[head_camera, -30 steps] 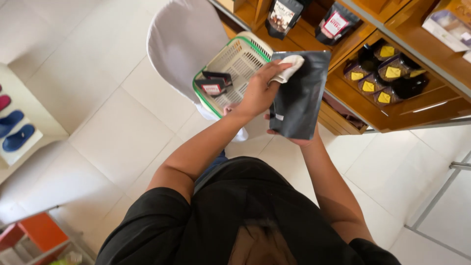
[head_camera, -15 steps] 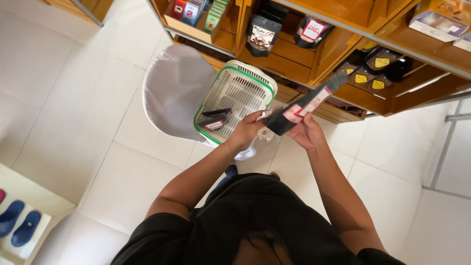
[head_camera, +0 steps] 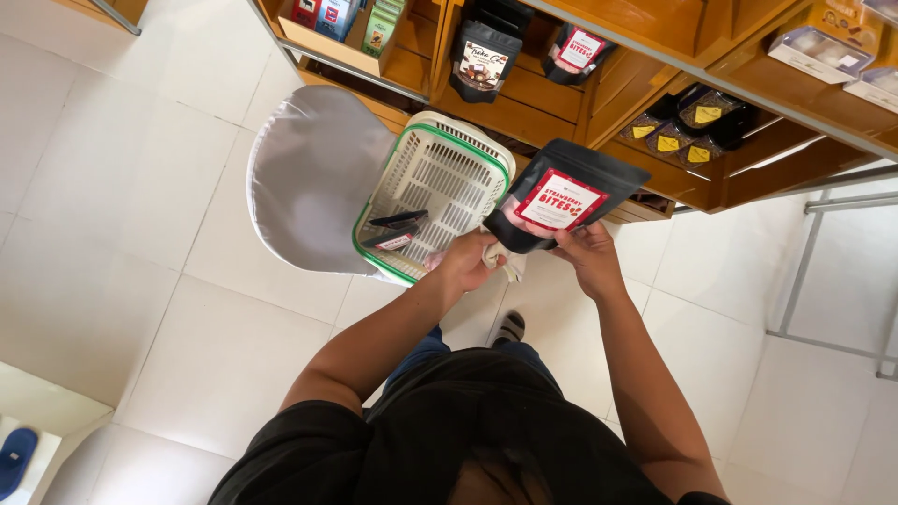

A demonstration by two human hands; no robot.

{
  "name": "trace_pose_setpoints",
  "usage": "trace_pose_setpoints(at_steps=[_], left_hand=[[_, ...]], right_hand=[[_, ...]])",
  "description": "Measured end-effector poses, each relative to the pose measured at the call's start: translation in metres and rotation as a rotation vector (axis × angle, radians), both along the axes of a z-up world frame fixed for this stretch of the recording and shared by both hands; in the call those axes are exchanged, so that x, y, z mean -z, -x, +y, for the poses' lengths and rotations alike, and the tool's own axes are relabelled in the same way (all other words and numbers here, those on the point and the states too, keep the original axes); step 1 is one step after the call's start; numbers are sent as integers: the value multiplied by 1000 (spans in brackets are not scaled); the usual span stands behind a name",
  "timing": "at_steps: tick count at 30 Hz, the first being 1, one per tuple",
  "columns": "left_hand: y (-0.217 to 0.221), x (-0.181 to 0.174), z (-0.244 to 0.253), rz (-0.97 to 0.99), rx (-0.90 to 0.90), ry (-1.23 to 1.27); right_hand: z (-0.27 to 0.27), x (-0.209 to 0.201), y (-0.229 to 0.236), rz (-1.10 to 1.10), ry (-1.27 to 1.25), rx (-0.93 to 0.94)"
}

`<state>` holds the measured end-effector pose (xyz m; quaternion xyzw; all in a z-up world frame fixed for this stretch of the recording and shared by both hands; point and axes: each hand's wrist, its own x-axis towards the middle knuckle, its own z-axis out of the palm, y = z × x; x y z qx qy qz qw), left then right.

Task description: Cleaning a food package with a cloth and organizing items on a store shelf.

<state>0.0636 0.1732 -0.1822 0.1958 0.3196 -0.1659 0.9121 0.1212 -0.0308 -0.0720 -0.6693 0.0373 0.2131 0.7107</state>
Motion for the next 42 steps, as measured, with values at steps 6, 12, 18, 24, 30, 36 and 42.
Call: trace_pose_setpoints(at_steps=[6, 12, 18, 24, 30, 36, 42], left_hand=[[-6, -18, 0, -57, -25, -143], [-31, 44, -18, 91, -298, -625], [-81, 42, -53, -114, -78, -1031], [-145, 65, -78, -117, 186, -1222], [-237, 180, -82, -131, 178, -1291], [-308, 193, -89, -208, 16, -1161], [-418, 274, -79, -274, 36, -1278]], right_hand=[[-8, 27, -18, -127, 18, 33], [-23, 50, -45, -184, 57, 66], [-54, 124, -102, -152, 26, 83], [-53, 188, -161, -219, 97, 122], [-56, 316, -253, -257, 154, 239], [-20, 364, -353, -301, 273, 351], [3, 410, -431, -413, 357, 379]])
